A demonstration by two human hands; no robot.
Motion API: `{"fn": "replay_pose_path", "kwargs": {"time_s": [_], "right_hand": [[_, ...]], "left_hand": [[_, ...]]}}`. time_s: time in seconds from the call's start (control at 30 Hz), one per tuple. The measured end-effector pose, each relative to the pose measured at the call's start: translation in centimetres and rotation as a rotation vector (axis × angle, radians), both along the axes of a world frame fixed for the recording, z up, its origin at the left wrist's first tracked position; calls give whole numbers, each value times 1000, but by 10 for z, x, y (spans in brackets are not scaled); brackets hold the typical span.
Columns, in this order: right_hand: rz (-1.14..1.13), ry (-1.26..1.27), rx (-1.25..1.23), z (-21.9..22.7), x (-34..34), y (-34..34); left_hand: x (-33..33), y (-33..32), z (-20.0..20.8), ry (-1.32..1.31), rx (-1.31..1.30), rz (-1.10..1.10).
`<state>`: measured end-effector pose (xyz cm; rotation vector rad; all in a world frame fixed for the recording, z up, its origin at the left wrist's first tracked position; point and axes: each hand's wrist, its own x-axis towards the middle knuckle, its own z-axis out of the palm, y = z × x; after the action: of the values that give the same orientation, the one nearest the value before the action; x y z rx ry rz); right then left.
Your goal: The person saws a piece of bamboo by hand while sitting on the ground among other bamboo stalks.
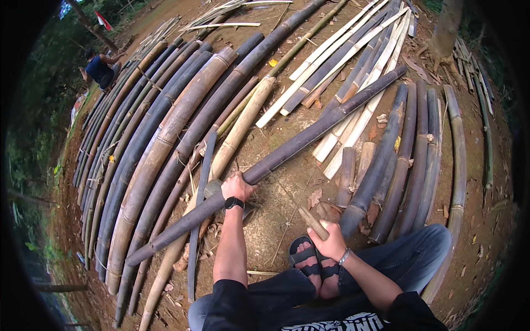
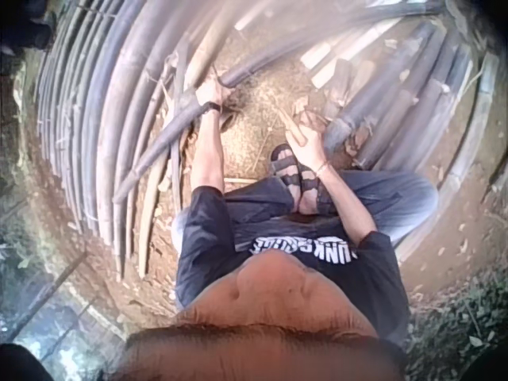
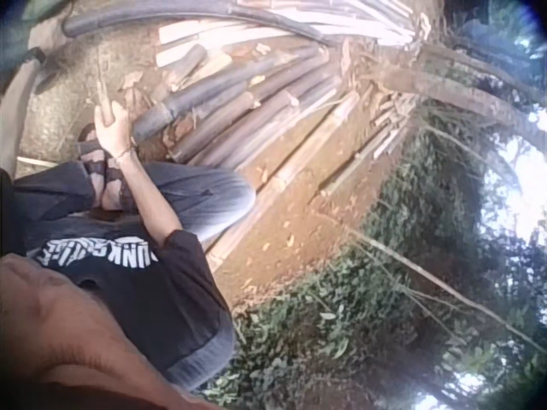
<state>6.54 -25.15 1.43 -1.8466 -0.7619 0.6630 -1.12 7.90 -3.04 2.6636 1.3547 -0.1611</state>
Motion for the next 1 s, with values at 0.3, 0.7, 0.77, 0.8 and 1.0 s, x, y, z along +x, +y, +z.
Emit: {"fn": "replay_pose_path", "kwargs": {"time_s": [0.3,0.7,0.77,0.8,1.0], "right_hand": [[-38,95,3,18,-32,-10],[-91,47,-99,0,-6,11],[-69,66,-102,13,-2,19],[-52,77,-58,22,-9,7],[-68,-11,-65,17,5,8]], "left_hand": [[0,4,-3,21,2,24],[19,-22,-8,-48,-12,21],[10,-16,-10,-20,-14,30],[1,-20,-14,-32,31,18],[9,-23,-28,-99,114,4]]}}
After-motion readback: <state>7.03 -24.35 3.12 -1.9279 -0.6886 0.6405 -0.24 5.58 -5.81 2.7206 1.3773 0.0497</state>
